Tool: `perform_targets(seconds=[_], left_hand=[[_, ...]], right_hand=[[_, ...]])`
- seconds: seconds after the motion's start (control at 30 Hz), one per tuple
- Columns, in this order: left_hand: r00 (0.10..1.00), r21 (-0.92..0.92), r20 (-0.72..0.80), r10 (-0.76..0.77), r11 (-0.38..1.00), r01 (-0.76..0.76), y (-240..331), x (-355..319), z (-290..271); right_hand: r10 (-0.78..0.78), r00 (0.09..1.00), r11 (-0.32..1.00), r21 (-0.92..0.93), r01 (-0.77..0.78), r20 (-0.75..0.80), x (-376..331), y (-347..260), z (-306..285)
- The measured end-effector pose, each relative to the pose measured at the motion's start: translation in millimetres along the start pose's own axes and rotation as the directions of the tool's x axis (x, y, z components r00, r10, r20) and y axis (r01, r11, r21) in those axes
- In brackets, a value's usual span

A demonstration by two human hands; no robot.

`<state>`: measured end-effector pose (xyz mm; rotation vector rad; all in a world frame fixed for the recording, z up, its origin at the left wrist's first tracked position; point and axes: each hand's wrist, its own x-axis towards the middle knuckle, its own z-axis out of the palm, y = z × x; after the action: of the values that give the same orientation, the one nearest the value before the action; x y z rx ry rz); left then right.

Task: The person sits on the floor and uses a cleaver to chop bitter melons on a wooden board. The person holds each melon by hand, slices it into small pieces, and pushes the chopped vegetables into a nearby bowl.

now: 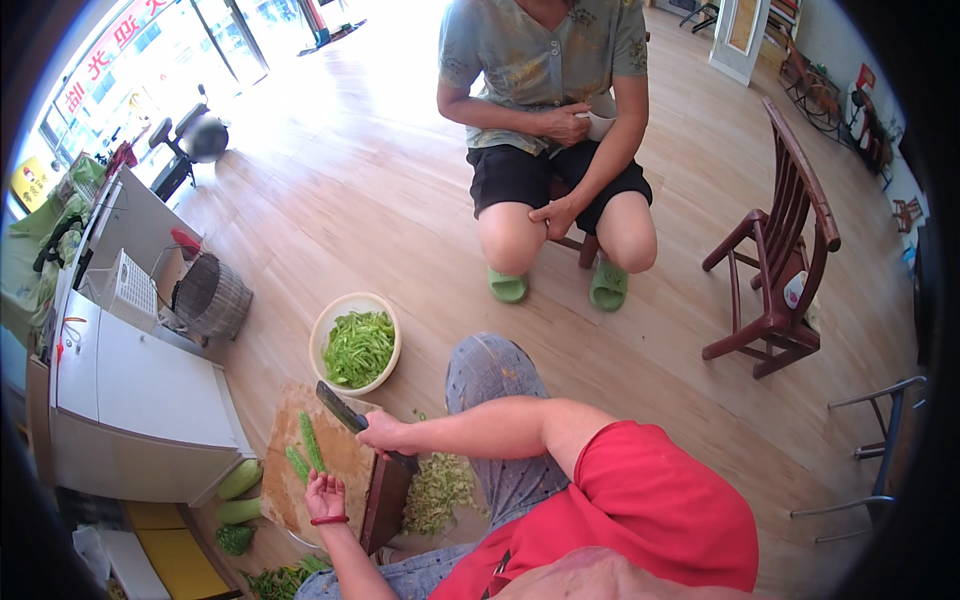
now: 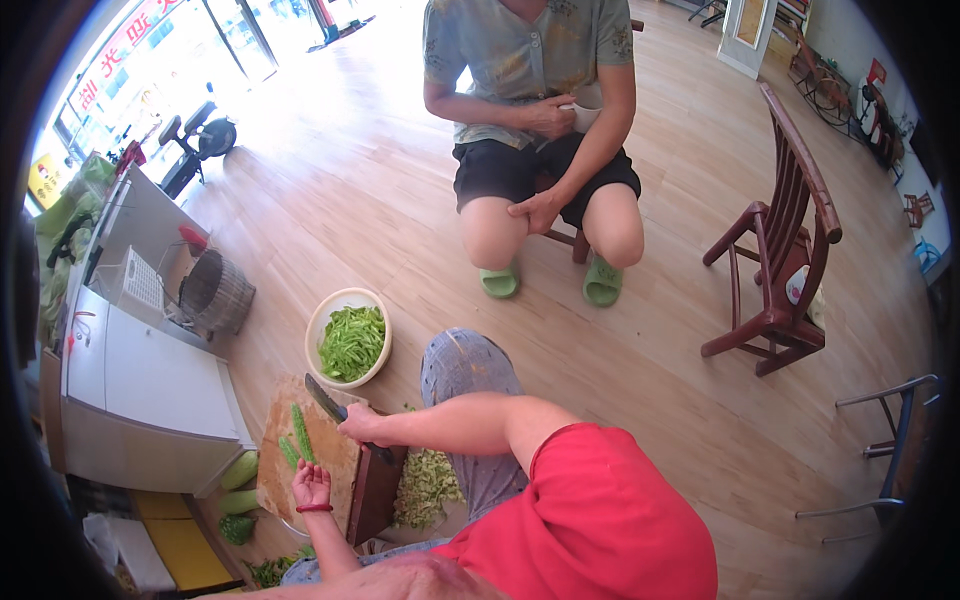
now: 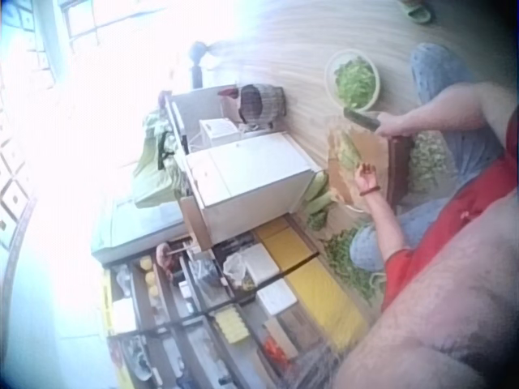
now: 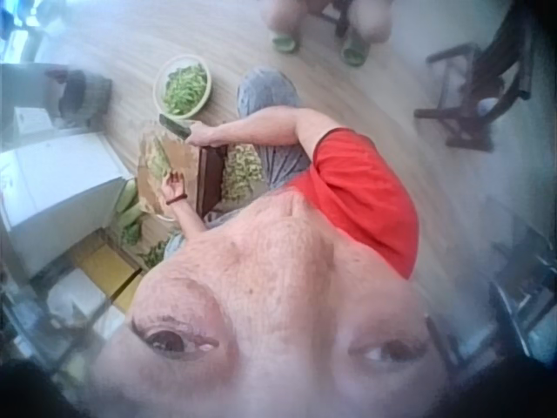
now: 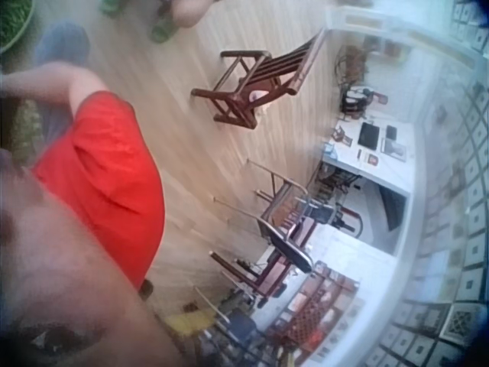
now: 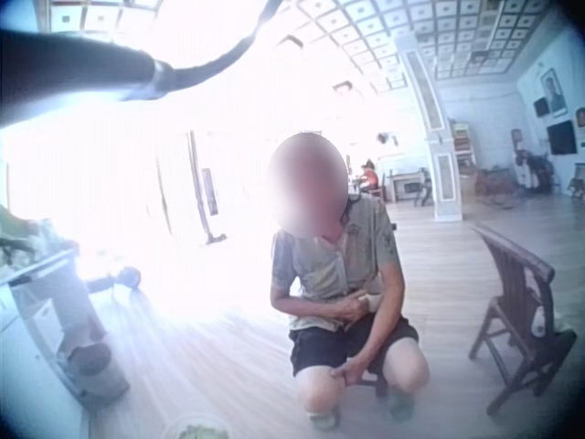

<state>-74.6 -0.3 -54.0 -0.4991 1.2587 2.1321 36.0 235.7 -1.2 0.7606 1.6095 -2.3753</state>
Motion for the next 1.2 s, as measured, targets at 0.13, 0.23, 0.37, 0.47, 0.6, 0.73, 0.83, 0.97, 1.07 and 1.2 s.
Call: perform_targets(seconds=[0.13,0.23,0.37,0.47,0.6,0.73,0.83,0.97,1.07,1.2], left_hand=[[1.000,0.024,-0.010,-0.012,1.000,0.013,0,4,-5],[1.000,0.027,0.008,-0.024,0.999,0.024,-3,6,1],[0.999,0.030,0.029,-0.031,0.999,0.030,-5,8,1],[0.999,0.033,0.045,-0.027,0.999,0.026,-5,10,3],[0.999,0.040,0.034,-0.025,0.999,0.023,-5,9,5],[0.999,0.041,0.028,-0.018,0.999,0.017,-5,6,8],[1.000,0.036,0.024,-0.019,0.999,0.018,-6,5,10],[0.999,0.024,0.045,-0.015,1.000,0.014,-6,5,7],[0.999,0.024,0.038,-0.012,1.000,0.011,-5,1,9],[0.999,0.020,0.046,-0.014,1.000,0.013,-6,-4,12]], right_hand=[[-0.019,0.999,0.997,-0.069,0.021,0.026,-3,-1,2],[-0.034,0.999,0.997,-0.066,0.035,0.010,-3,-1,1],[-0.014,1.000,0.997,-0.078,0.014,0.010,-6,-2,-2],[0.008,1.000,0.996,-0.093,-0.006,0.026,-5,-4,-3],[0.023,1.000,0.995,-0.096,-0.021,0.017,-6,-5,-2],[0.018,1.000,0.997,-0.081,-0.016,0.021,-9,-5,-2],[0.022,0.999,0.999,-0.045,-0.020,0.034,-6,-2,-4],[0.006,1.000,0.999,-0.047,-0.005,0.027,-5,-2,-3],[-0.008,1.000,0.999,-0.040,0.009,0.015,-5,0,-2],[-0.016,1.000,1.000,-0.019,0.016,0.018,-9,-3,-2]])
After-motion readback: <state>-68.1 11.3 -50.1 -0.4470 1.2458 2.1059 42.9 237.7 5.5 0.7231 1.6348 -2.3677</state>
